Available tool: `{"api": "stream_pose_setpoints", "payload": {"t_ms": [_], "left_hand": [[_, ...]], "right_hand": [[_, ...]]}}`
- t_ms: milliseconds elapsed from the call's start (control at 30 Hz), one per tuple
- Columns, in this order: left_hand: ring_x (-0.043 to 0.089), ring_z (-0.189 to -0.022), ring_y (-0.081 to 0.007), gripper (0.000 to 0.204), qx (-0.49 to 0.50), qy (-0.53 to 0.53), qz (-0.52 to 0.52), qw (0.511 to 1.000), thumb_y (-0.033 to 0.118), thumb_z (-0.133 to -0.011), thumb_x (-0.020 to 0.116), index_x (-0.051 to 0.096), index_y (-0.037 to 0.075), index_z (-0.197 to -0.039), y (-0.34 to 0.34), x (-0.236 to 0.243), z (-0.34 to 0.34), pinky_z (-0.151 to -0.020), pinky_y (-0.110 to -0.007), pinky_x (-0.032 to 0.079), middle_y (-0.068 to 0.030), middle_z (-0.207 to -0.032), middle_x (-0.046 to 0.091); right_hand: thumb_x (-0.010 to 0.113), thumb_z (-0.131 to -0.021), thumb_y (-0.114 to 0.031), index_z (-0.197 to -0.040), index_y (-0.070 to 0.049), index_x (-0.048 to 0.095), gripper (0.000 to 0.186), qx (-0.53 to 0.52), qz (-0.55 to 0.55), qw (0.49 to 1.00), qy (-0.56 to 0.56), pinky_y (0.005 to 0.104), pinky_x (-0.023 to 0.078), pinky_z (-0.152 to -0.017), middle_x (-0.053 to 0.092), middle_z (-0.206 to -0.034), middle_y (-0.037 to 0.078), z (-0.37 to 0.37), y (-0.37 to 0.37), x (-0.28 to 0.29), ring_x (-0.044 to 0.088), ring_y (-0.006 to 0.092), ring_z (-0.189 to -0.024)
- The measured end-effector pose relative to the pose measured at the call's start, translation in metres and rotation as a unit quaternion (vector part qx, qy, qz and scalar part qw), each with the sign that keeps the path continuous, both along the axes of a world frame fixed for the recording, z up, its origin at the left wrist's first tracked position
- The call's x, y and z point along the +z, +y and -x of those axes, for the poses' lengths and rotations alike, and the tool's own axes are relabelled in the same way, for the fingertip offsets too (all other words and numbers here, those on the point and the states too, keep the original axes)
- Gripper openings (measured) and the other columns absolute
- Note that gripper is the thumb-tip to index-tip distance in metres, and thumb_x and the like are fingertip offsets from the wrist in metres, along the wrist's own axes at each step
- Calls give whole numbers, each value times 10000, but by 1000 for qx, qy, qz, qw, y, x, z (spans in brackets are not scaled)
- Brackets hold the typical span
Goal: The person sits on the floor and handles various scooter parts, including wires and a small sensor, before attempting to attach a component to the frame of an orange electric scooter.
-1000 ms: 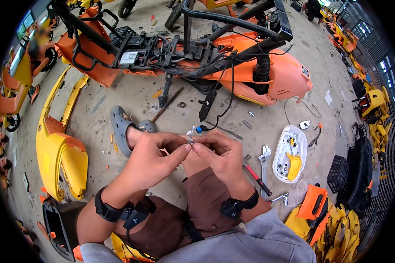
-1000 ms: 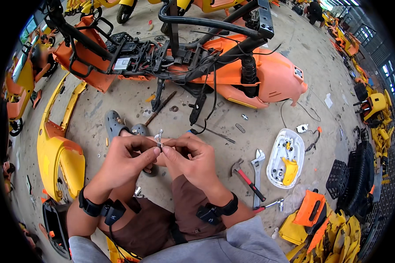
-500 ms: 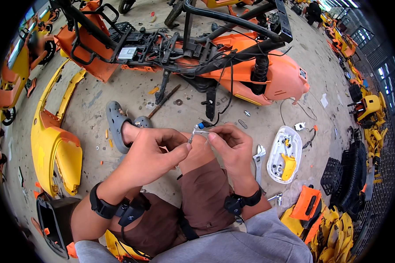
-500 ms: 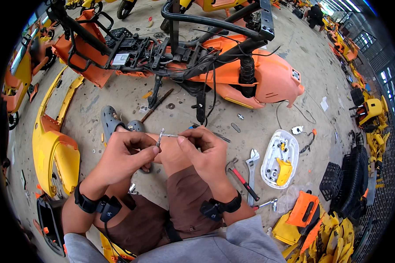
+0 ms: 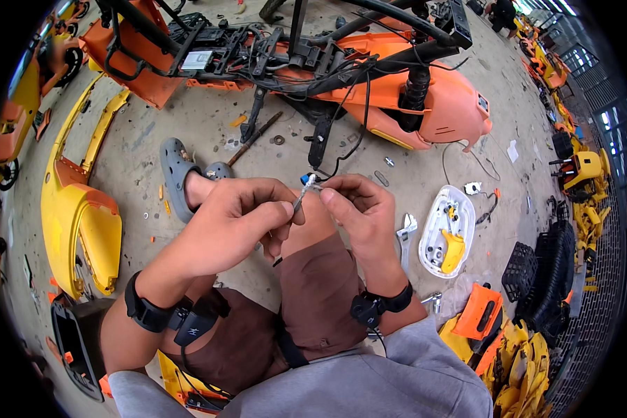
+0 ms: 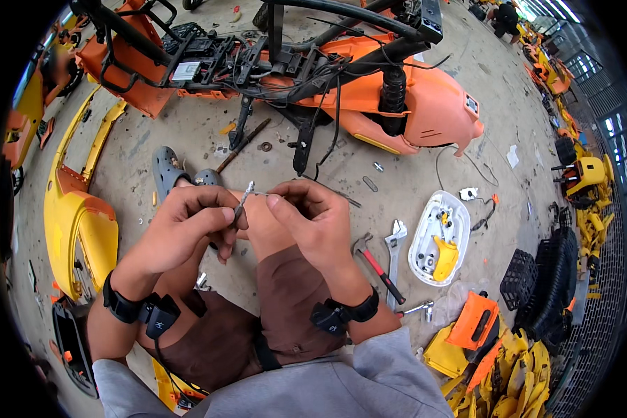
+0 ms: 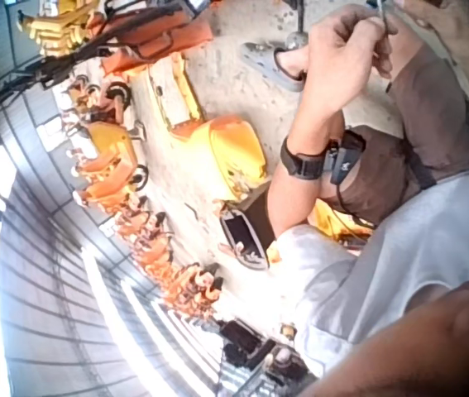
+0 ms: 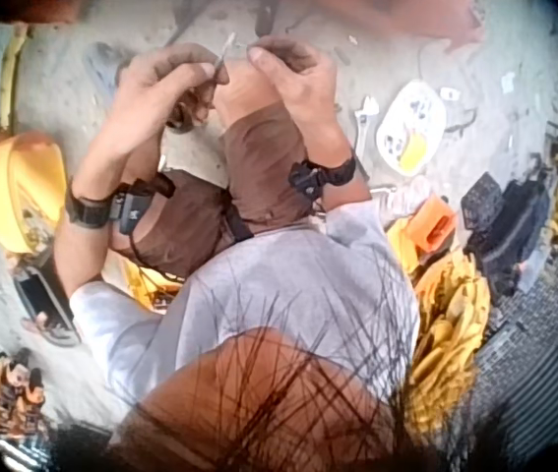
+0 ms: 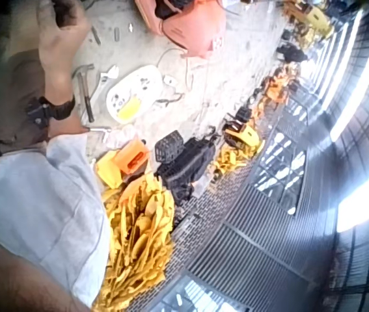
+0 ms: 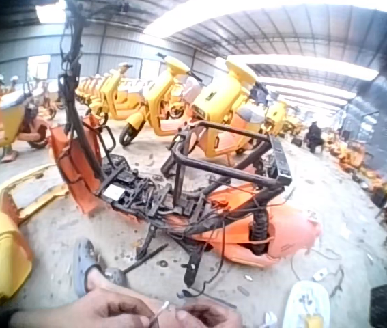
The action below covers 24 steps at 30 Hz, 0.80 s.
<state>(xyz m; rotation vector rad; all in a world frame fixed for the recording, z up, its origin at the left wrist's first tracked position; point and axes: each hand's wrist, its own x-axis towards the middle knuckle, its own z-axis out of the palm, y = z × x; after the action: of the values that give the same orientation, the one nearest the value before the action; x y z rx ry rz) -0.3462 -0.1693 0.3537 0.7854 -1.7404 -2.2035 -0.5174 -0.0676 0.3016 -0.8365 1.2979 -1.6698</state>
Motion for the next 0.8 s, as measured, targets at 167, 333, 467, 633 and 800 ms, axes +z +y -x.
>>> {"api": "stream_pose_setpoints", "payload": {"t_ms": [167,333,467,633,800], "left_hand": [[584,-561,-140,223,-21,15,-105,994,154,-931,453,572,-33,-908,-4,-2,-2,-518,-252,480,-60,-670,568],[568,-559,-220,210,-51,45,-225,972,129,-910,464,546,-62,-877,-9,-5,-3,-520,-323,500,-125,-738,577],[559,-562,-185,172,-73,8,-178,981,108,-895,504,549,-55,-862,-6,-4,-3,-519,-309,496,-100,-725,575],[549,-576,-97,140,-118,-59,-17,991,100,-873,547,561,-37,-848,-2,-1,-2,-518,-251,480,-28,-694,561],[529,-571,-57,160,-88,-112,74,987,148,-865,575,579,-12,-849,0,-9,1,-494,-214,455,9,-681,549]], "right_hand": [[679,-845,-64,-940,41,644,146,8,6,1000,-9,206,472,-695,662,-854,46,-1,0,-4,603,75,-771],[678,-848,-72,-953,45,646,160,19,3,1000,-9,204,468,-690,661,-852,47,-1,1,-5,599,72,-769],[681,-833,-67,-950,44,651,164,40,12,999,29,189,423,-613,655,-826,36,1,-1,-7,563,52,-698],[693,-809,-54,-919,33,669,143,86,-23,969,230,183,393,-572,641,-775,11,23,-2,15,528,32,-653],[710,-775,-43,-871,14,685,115,73,-44,941,327,189,354,-531,606,-701,-5,32,1,30,479,26,-589]]}}
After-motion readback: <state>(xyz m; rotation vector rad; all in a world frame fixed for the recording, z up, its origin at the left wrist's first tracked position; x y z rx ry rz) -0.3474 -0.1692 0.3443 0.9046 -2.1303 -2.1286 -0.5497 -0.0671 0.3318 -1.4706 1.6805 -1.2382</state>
